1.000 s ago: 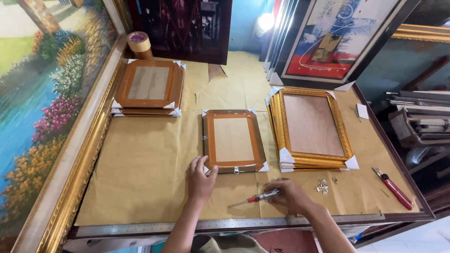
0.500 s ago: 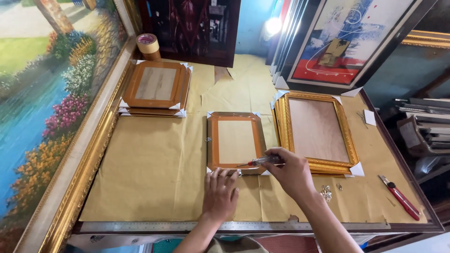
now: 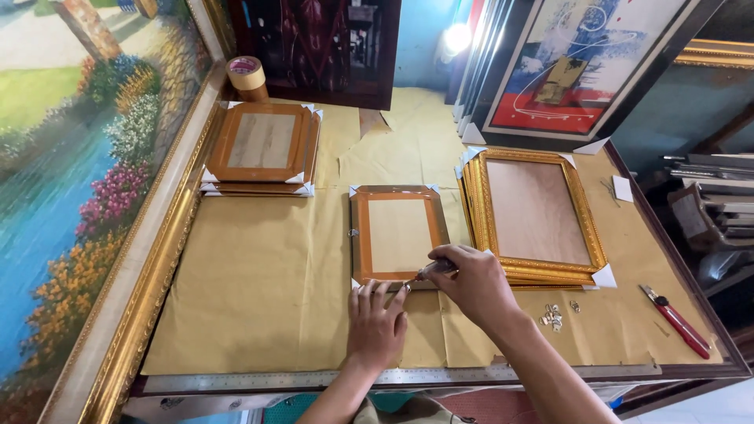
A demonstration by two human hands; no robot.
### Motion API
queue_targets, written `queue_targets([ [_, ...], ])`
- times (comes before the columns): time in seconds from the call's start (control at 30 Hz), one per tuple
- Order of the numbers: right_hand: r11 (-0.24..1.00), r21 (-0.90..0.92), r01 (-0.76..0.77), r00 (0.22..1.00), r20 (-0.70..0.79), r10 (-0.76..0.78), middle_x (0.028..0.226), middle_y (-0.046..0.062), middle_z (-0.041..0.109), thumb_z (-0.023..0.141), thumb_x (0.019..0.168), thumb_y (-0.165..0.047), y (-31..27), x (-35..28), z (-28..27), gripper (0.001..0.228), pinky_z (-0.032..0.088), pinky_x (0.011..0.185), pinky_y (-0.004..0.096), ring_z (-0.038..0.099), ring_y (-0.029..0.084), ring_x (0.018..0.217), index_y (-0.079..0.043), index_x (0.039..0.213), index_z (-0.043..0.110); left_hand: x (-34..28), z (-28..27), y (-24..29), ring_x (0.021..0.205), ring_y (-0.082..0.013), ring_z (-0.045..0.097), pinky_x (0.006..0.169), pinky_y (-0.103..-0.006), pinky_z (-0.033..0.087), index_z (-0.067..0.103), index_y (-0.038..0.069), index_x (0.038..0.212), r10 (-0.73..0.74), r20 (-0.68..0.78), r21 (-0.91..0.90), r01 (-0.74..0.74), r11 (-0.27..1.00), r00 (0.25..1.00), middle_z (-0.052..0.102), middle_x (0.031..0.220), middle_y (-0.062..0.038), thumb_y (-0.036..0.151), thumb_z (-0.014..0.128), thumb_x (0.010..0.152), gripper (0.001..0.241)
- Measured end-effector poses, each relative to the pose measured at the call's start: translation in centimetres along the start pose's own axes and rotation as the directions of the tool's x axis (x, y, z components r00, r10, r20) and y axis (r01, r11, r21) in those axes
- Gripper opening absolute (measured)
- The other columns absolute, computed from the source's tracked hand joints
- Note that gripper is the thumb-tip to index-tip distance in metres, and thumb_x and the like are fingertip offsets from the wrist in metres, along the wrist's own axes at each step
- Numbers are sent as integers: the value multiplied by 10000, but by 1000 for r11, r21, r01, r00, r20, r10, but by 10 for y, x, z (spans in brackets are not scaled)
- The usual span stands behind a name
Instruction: Assembling picture frames by securing the backings with a manual tool
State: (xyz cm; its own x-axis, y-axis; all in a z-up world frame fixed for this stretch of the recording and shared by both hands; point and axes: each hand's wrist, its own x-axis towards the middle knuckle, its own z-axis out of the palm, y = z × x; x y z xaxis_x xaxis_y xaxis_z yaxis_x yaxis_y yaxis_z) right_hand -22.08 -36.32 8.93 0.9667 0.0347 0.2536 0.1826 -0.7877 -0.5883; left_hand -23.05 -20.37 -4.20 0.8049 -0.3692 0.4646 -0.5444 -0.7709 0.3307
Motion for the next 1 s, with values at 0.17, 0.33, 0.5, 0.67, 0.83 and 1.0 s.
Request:
queue_targets([
  [0.17, 999, -28, -19, 1000, 3, 19, 788, 10, 688, 757, 643, -194, -1, 1, 2, 258, 535, 627, 236, 661, 113, 679, -106, 865, 659, 0, 1, -1, 1113, -337, 390, 978, -547, 243, 556, 161, 1117, -6, 17, -10, 6, 1000, 1000, 490, 1135, -116, 234, 500, 802, 328],
  [0.33, 992, -105, -72, 997, 32, 76, 845, -8, 683, 750, 651, -256, 3, 3, 4, 278, 519, 631, 268, 650, 134, 705, -146, 890, 658, 0, 0, -1, 1124, -342, 381, 979, -543, 233, 556, 168, 1119, -9, 20, -12, 9, 1000, 1000, 485, 1152, -119, 240, 512, 797, 333],
  [0.5, 998, -32, -61, 997, 37, 62, 818, 22, 685, 732, 670, -203, 1, 2, 1, 247, 528, 643, 249, 658, 127, 692, -102, 884, 659, -1, 2, -2, 1113, -335, 392, 965, -533, 255, 562, 175, 1126, 8, -5, 13, -8, 1000, 1000, 497, 1136, -113, 254, 532, 791, 346],
  [0.67, 999, -37, -39, 999, 21, 40, 808, 20, 680, 751, 653, -221, 2, 1, 3, 270, 528, 611, 251, 660, 124, 675, -108, 878, 654, -1, 1, -2, 1110, -326, 398, 972, -525, 256, 557, 180, 1130, 12, -7, 25, -12, 1000, 1000, 498, 1137, -108, 245, 558, 775, 361],
  [0.83, 999, -38, 19, 1000, -6, -19, 807, 15, 680, 748, 657, -207, 3, 0, 4, 259, 524, 611, 246, 659, 118, 668, -99, 871, 650, -1, 1, -1, 1113, -330, 399, 976, -528, 252, 568, 176, 1125, 2, -1, 23, -2, 1000, 1000, 505, 1144, -115, 258, 529, 788, 349],
  [1.0, 995, -99, -17, 1000, -2, 17, 795, -7, 681, 756, 647, -234, 2, 0, 6, 259, 525, 615, 236, 655, 100, 663, -129, 862, 656, -1, 1, -1, 1112, -339, 394, 975, -548, 246, 552, 183, 1143, -3, 19, 11, 3, 1000, 1000, 495, 1150, -113, 252, 533, 792, 358],
])
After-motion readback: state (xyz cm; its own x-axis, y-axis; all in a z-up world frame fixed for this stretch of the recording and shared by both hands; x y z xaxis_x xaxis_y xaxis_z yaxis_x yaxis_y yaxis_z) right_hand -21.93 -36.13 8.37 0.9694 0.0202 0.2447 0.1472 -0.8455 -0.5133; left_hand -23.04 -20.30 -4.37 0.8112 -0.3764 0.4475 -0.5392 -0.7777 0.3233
